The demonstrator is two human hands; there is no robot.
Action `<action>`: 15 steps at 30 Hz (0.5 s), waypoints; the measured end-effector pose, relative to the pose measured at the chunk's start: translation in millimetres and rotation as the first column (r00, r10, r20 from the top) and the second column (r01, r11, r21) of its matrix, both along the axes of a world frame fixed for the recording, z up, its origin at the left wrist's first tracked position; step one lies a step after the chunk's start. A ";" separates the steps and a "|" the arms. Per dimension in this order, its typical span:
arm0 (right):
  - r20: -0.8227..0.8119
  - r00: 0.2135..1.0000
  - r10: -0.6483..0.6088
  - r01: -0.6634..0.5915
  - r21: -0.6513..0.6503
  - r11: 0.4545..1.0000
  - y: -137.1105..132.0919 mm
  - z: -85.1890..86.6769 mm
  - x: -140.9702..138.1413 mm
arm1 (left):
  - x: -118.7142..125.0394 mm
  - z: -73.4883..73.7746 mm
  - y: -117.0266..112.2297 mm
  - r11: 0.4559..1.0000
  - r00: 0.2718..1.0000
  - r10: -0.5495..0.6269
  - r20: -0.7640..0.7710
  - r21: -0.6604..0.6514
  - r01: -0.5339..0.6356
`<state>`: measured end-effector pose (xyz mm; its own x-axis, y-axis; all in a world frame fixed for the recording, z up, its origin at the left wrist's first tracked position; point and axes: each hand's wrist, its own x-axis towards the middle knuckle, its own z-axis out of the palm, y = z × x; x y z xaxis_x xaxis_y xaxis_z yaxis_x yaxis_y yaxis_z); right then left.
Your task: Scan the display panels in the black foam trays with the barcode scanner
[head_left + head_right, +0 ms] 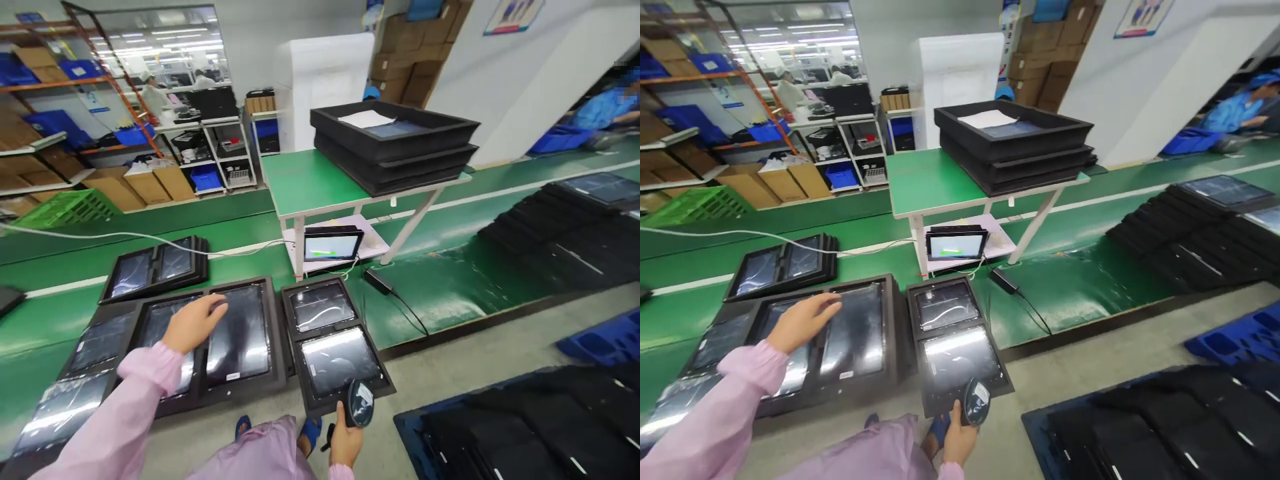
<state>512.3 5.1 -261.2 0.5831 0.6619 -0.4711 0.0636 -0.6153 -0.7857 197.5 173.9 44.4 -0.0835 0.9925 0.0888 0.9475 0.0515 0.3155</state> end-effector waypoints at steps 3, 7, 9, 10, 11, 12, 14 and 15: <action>0.109 0.994 -0.003 0.007 -0.033 0.999 -5.9 -1.6 7.5 | -93.4 -17.1 -76.3 0.955 0.965 0.254 0.069 0.139 -0.261; 0.102 0.991 -0.092 0.100 -0.082 0.992 -11.7 22.7 24.6 | -179.4 -70.0 -161.7 0.905 0.942 0.325 0.087 0.259 -0.336; 0.109 0.991 -0.079 0.085 -0.048 0.995 -16.6 54.0 28.0 | -199.6 -99.3 -187.3 0.889 0.926 0.342 0.158 0.263 -0.374; 0.092 0.995 -0.028 0.030 -0.020 0.999 -20.3 73.5 25.8 | -204.0 -112.8 -195.4 0.883 0.905 0.358 0.228 0.233 -0.408; 0.063 0.997 0.046 -0.046 0.009 0.999 -25.0 94.4 19.8 | -205.1 -125.0 -200.8 0.882 0.878 0.366 0.309 0.186 -0.433; 0.022 0.989 0.148 -0.148 0.034 0.988 -30.6 115.5 9.9 | -203.6 -135.6 -204.0 0.885 0.847 0.366 0.386 0.138 -0.445; -0.061 0.938 0.341 -0.336 0.071 0.939 -43.9 153.7 -21.6 | -195.6 -152.1 -205.5 0.894 0.793 0.340 0.506 0.089 -0.440; -0.090 0.909 0.407 -0.398 0.102 0.912 -50.9 169.0 -41.6 | -190.8 -158.1 -204.8 0.895 0.775 0.319 0.545 0.096 -0.436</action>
